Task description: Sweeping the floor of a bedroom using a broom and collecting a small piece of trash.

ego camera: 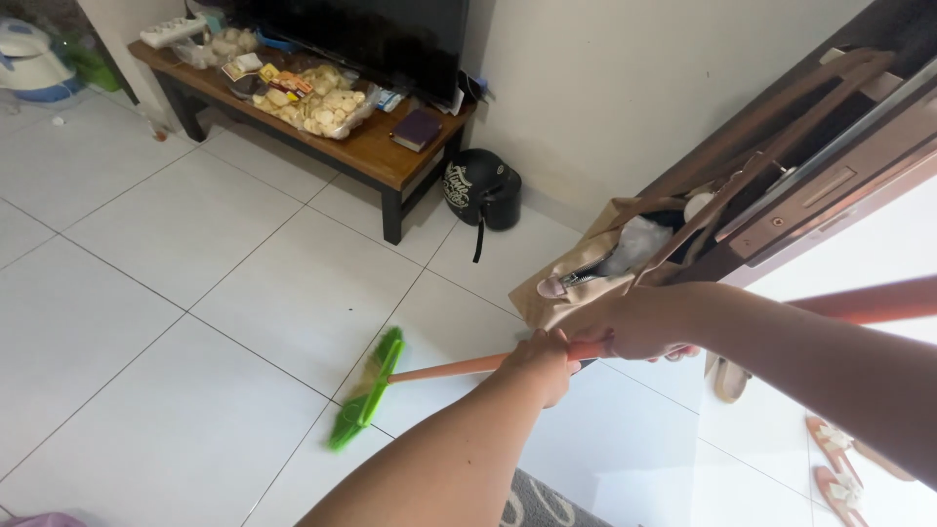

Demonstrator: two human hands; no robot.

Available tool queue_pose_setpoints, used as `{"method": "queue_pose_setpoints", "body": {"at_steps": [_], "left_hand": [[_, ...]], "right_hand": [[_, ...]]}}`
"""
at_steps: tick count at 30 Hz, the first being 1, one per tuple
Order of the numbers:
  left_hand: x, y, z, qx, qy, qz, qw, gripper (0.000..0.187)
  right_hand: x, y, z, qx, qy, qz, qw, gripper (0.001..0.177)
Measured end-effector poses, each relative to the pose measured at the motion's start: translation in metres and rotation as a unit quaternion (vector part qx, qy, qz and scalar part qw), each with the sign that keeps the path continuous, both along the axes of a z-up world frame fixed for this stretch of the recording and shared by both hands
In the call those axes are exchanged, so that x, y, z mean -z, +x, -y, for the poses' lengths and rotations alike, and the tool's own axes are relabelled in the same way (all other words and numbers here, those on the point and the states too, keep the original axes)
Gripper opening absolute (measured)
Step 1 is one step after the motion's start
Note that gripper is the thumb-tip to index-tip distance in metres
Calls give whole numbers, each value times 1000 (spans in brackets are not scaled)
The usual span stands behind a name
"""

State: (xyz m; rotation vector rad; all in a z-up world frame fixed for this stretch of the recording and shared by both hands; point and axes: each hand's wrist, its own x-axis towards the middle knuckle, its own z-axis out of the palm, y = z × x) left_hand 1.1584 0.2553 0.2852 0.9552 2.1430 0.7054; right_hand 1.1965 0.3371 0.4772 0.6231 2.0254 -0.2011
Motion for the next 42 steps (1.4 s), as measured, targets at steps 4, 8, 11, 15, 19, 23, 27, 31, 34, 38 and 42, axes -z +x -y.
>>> {"method": "queue_pose_setpoints", "body": {"at_steps": [4,8,11,15,19,23,27,31,34,38,42], "left_hand": [[-42,-30,29,38,-9,-26,999,43],[-52,-85,65,41,-32,-84,995,40],[-37,-146,110,56,-89,-130,986,43],[4,-236,175,23,-177,-168,969,43],[30,-293,228,-14,-220,-164,962,42],[57,-320,239,-44,-264,-121,956,43],[90,-317,217,7,-271,-118,955,64],[85,-274,177,67,-251,-116,959,75],[78,-228,142,127,-241,-115,955,84],[60,-149,103,182,-200,-93,958,67],[52,-63,71,224,-161,-58,959,53]], "right_hand": [[-22,-24,15,-12,8,-27,1000,53],[-9,-68,34,-16,-10,-71,997,45],[20,-117,72,4,-37,-108,993,45],[67,-195,146,-2,-54,-172,984,40],[132,-259,207,25,-84,-210,974,38],[217,-300,221,-17,-38,-250,967,37],[218,-293,214,7,-7,-150,989,60],[190,-235,178,125,-13,-149,981,41],[205,-184,130,-76,-11,-178,981,44],[140,-104,118,145,-46,-110,982,46],[110,-17,91,203,-22,-64,977,45]]}}
